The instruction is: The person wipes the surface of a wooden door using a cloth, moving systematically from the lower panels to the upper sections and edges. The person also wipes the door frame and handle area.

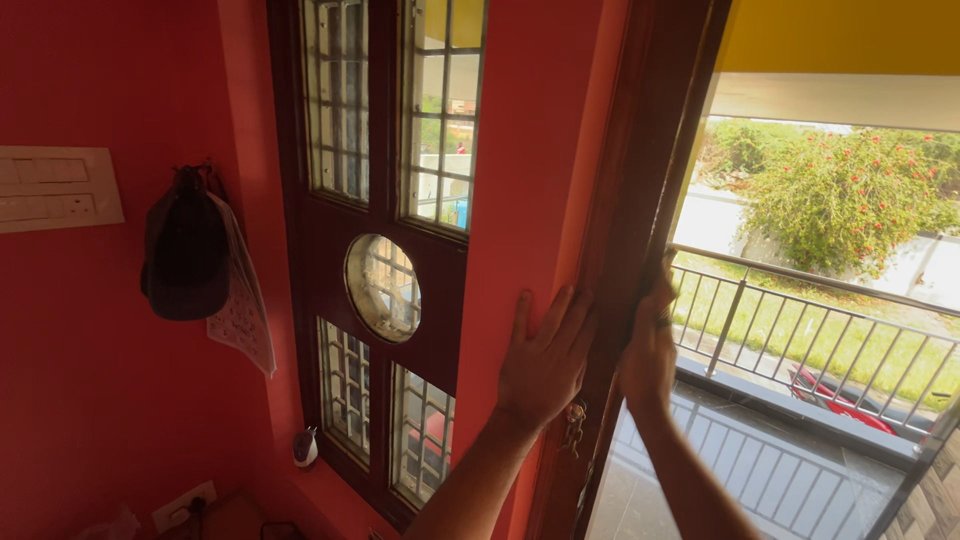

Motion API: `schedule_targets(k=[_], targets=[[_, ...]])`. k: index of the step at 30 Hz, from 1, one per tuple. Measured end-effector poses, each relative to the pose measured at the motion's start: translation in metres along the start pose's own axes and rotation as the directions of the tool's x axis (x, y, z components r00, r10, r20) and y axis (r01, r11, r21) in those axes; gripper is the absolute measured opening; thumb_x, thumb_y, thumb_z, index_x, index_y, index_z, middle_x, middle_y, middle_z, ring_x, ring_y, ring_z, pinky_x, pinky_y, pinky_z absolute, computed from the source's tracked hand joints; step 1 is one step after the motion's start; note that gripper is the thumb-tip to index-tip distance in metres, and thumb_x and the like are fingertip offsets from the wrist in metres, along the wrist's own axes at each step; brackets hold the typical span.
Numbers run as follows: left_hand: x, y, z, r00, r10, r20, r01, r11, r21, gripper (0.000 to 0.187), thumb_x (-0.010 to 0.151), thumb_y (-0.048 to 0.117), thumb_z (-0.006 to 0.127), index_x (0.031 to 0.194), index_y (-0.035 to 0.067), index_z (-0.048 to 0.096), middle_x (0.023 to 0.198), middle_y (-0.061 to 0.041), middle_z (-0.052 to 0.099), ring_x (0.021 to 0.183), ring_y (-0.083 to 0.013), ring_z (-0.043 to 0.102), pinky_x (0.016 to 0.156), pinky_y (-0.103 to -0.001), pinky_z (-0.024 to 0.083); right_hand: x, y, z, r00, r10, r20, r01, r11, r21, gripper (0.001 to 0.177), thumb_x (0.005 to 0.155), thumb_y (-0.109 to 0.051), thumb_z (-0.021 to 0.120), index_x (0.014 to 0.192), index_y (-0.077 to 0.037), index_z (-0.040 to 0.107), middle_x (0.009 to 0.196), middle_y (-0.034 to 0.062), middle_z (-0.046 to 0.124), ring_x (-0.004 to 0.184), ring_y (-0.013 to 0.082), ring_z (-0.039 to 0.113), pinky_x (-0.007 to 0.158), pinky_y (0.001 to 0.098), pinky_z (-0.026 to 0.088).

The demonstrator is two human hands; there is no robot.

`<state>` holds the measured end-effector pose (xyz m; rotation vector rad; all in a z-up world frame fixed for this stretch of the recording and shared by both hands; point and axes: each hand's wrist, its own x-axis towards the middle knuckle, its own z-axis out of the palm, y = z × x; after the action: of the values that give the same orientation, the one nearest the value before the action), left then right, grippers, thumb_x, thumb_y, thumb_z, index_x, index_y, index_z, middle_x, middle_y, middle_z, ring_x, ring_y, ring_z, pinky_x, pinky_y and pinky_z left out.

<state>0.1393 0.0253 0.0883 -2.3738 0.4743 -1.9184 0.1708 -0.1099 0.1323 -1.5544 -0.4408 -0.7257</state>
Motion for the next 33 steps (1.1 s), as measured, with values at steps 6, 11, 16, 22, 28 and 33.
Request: schedule_targets(k=[6,11,16,22,28,33], targets=[[0.002,0.001,-0.001,1.0,-0.009,0.0,0.009,1.0,0.025,0.039,0.091,0.022,0.065,0.129,0.011,0.07,0.153,-0.007,0.055,0.149,-0.0267,0.041,0.123,-0.065,0.025,-0.064,0.049,-0.001,0.983,-0.181,0.034,0.184,0.98,-0.081,0.058,0.11,-0.031,0.024,0.164,-0.009,0.02,0.171,0.0143,0.022,0.157,0.0286,0.023,0.123,0.0363,0.022],[0.001,0.0,0.001,0.999,-0.016,0.029,0.016,1.0,0.002,0.037,0.093,0.022,0.064,0.128,0.012,0.07,0.152,-0.006,0.055,0.149,-0.0277,0.04,0.122,-0.067,0.023,-0.074,0.132,-0.013,0.998,-0.044,0.052,0.045,0.999,-0.015,0.057,0.11,-0.03,0.026,0.162,-0.008,0.025,0.17,0.0127,0.028,0.156,0.0267,0.028,0.122,0.0361,0.024],[-0.002,0.0,0.004,0.999,-0.033,0.016,0.032,0.999,0.037,0.037,0.095,0.024,0.064,0.13,0.013,0.07,0.153,-0.004,0.055,0.151,-0.0253,0.038,0.124,-0.066,0.022,-0.02,0.148,-0.027,0.916,0.373,0.148,-0.401,0.861,0.312,0.06,0.116,-0.034,0.037,0.16,0.007,0.033,0.15,0.0364,0.026,0.122,0.0533,0.034,0.096,0.056,0.035],[-0.03,0.01,-0.002,0.989,-0.05,0.138,0.046,0.998,0.034,0.051,0.09,0.024,0.064,0.14,0.013,0.061,0.159,-0.005,0.046,0.152,-0.0261,0.035,0.123,-0.065,0.022,-0.111,0.123,-0.016,0.942,-0.283,0.179,0.294,0.955,-0.036,0.061,0.113,-0.033,0.025,0.166,-0.003,0.019,0.175,0.0211,0.006,0.162,0.0323,0.007,0.129,0.0428,0.008],[-0.097,0.026,0.0,0.988,-0.006,0.152,0.009,1.0,-0.021,0.057,0.097,0.025,0.057,0.153,0.014,0.049,0.164,-0.006,0.039,0.151,-0.0277,0.033,0.122,-0.063,0.022,-0.22,0.183,-0.002,0.79,0.613,0.011,-0.608,0.78,0.15,0.058,0.112,-0.028,0.031,0.167,-0.01,0.033,0.153,0.0399,0.029,0.142,0.0509,0.021,0.115,0.0559,0.019],[-0.121,0.028,0.015,0.997,0.002,0.082,0.0,1.0,-0.016,0.054,0.102,0.026,0.053,0.154,0.016,0.049,0.161,-0.003,0.045,0.151,-0.0246,0.036,0.123,-0.062,0.024,-0.201,0.244,-0.008,0.684,0.729,0.019,-0.691,0.639,0.338,0.057,0.111,-0.033,0.033,0.162,-0.009,0.043,0.132,0.029,0.059,0.11,0.0512,0.047,0.094,0.0589,0.038]])
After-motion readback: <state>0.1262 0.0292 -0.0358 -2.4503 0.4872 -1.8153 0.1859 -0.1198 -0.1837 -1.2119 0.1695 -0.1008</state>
